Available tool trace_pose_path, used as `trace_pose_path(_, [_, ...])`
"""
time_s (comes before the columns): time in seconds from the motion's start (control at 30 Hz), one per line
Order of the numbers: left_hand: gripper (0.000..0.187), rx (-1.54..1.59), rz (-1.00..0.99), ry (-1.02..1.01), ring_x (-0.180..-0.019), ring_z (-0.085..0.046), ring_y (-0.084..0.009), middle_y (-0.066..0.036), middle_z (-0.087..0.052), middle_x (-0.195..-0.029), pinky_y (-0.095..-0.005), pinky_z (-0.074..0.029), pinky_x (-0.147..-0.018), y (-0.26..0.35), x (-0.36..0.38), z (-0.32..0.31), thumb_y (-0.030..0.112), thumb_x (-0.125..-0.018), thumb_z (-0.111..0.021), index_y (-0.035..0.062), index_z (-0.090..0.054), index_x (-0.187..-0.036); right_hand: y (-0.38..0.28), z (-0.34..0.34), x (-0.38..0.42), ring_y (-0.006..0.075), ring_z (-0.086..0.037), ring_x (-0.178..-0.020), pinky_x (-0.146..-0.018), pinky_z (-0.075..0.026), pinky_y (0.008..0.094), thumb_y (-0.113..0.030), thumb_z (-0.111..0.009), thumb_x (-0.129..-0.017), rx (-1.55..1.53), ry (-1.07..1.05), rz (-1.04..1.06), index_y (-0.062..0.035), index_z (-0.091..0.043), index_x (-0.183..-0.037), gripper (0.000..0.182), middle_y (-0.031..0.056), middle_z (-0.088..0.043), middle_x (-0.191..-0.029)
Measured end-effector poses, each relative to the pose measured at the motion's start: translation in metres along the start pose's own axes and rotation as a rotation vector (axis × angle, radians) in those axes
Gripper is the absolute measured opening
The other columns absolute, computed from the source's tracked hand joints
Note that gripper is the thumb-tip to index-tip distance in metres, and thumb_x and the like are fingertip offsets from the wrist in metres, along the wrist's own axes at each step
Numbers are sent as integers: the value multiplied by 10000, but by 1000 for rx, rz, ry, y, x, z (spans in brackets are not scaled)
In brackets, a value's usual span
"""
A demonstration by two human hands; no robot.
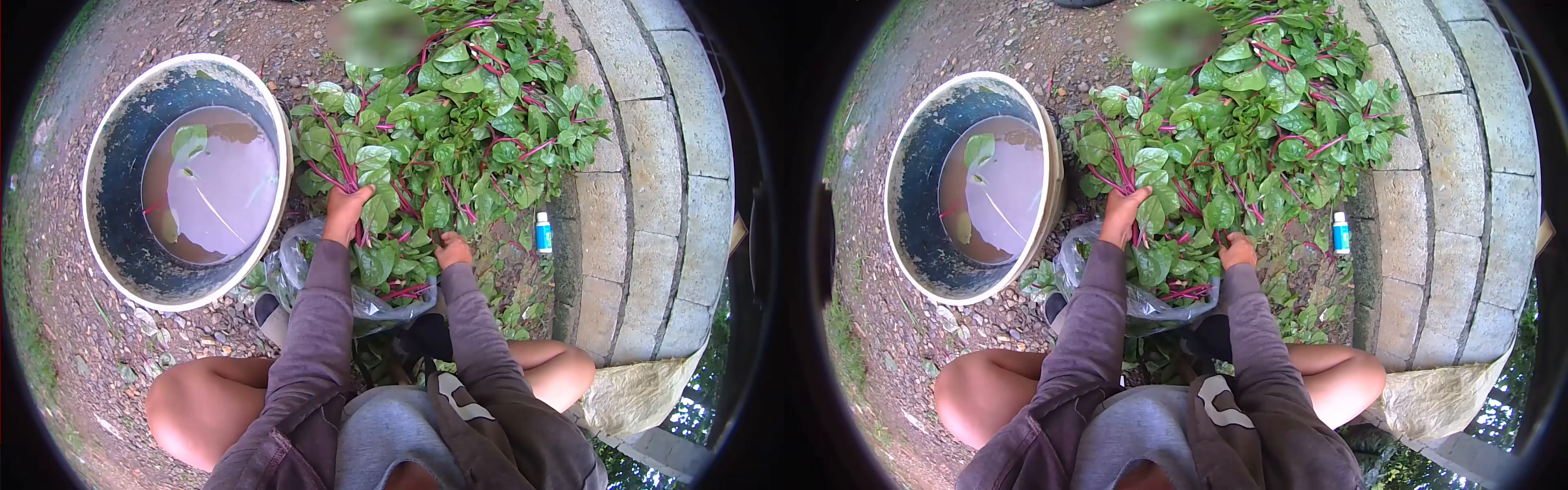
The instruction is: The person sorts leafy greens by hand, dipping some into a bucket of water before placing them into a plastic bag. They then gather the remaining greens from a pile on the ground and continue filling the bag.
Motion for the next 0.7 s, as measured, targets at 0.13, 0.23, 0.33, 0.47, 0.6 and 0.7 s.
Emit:
trace_pose_path(0.13, [339, 36, 18, 3, -841, -608, -166, -78, -625, -976, -301, -488, -748, 4, 3, -1, 41, -762, -635, -8, -566, -1091, 3, -29, -11, 268, -516, -1019, -828, -434, 382, -267, -730, -657, 194, -56, -53, -134, -657, -869, 261, 68, -579, -1033])
trace_pose_path(0.23, [325, 51, 36, -1, -831, -612, -170, -80, -630, -968, -305, -490, -738, 1, 2, 4, 33, -758, -632, -9, -574, -1075, -21, -1, -8, 258, -519, -996, -799, -428, 357, -322, -699, -692, 251, 113, 206, -141, -669, -899, 277, 68, -583, -1028])
trace_pose_path(0.33, [305, 32, 11, 26, -813, -611, -159, -72, -637, -954, -296, -479, -736, 4, 0, 4, 20, -742, -639, -14, -594, -1041, -9, 38, -28, 231, -580, -703, -729, -429, 335, -344, -619, -790, -333, -242, 151, -93, -636, -931, 287, 92, -627, -749])
trace_pose_path(0.47, [316, -28, -17, 22, -822, -610, -152, -72, -637, -963, -290, -474, -740, 0, -3, 1, 25, -736, -649, -12, -595, -1045, -47, 140, -15, 110, -457, -425, -509, -449, 250, -224, -471, -929, -1061, -653, 116, -38, -532, -932, 196, 11, -505, -534])
trace_pose_path(0.6, [321, -16, -33, 29, -827, -607, -150, -69, -636, -967, -285, -471, -743, 5, 0, -4, 27, -735, -654, -11, -595, -1048, -72, 235, 7, 52, -394, -455, -428, -294, 215, -157, -479, -918, -503, -316, 123, -9, -576, -952, 181, -27, -456, -535])
trace_pose_path(0.7, [327, -8, -41, 35, -831, -602, -145, -67, -636, -969, -284, -469, -744, 9, 8, -2, 29, -735, -661, -11, -593, -1052, -107, 306, 46, 45, -397, -476, -438, -299, 200, -156, -504, -906, -491, -57, 176, 18, -583, -1021, 223, -35, -472, -561])
Point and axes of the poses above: each hand's wrist, its own x-axis away from the middle knuckle, its own z-axis out of the back of the hand, y = z × x, the point moved 8 cm from there along -x, towards the middle knuckle
